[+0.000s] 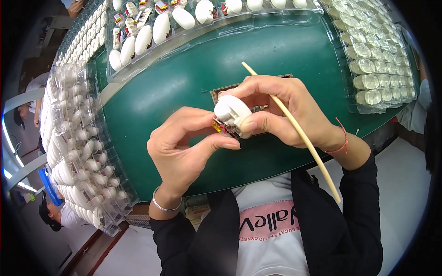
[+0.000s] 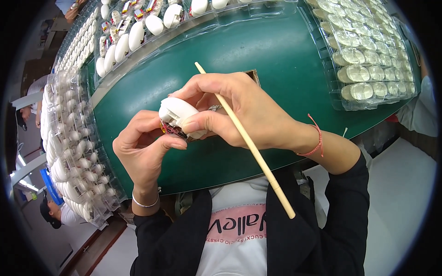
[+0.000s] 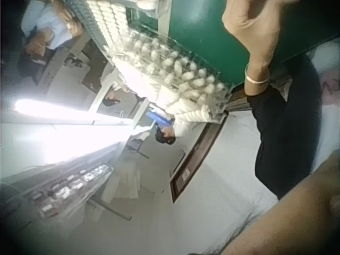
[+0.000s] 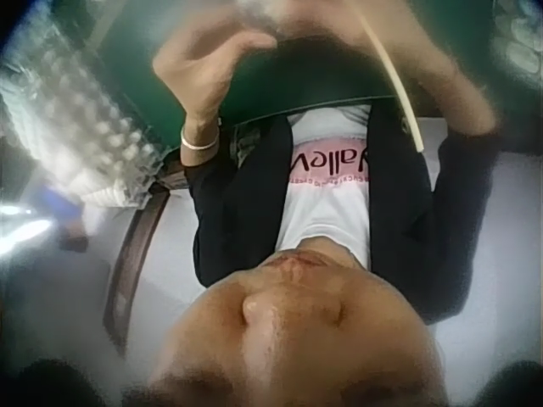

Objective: The person assembles small electronic components, including circuit boards and batteries, into white plastic oval-shaped housings. This is done by hand, using a thin wooden stick to manipulate the internal components into place.

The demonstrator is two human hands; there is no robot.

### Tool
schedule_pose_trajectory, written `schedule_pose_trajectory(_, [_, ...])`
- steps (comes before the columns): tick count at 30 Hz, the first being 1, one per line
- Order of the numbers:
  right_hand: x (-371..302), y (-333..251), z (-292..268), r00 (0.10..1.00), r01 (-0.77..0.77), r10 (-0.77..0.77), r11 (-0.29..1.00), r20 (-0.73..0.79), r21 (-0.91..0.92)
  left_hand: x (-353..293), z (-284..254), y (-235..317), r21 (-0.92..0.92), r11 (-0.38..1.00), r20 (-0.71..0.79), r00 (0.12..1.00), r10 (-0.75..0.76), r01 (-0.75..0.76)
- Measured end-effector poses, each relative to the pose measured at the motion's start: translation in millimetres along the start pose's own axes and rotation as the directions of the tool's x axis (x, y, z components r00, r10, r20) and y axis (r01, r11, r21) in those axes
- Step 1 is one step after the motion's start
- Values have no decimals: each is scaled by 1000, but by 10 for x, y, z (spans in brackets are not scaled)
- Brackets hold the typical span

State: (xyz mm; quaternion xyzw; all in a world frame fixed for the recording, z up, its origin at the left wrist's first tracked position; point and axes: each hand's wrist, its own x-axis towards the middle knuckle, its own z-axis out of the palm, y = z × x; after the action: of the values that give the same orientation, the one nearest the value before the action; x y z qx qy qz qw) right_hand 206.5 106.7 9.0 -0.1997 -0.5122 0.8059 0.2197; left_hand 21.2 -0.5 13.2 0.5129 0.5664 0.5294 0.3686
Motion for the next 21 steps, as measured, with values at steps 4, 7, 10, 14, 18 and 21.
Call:
schedule_pose_trajectory(4, [4,56,6,997,64,-61,997,46,-50,44,-62,-77,23,998,100,994,48,-51])
schedule_pose_trajectory(7, [10,39,-25,994,84,-75,991,81,-107,54,-5,-53,20,998,24,998,58,-58])
schedule_pose_trajectory(10, [4,39,-53,994,20,-11,996,113,-81,104,-13,27,287,928,92,971,221,-238])
schedule_pose_trajectory(14, [2,-21,-77,981,-92,97,995,166,-41,168,-88,148,431,795,379,885,270,-427])
schedule_pose_trajectory(18, [22,-163,-69,950,-261,283,951,131,-163,77,0,85,401,822,333,900,280,-404])
schedule_pose_trajectory(21, [11,-152,-41,964,-254,264,950,31,-180,14,59,69,368,881,204,950,237,-298])
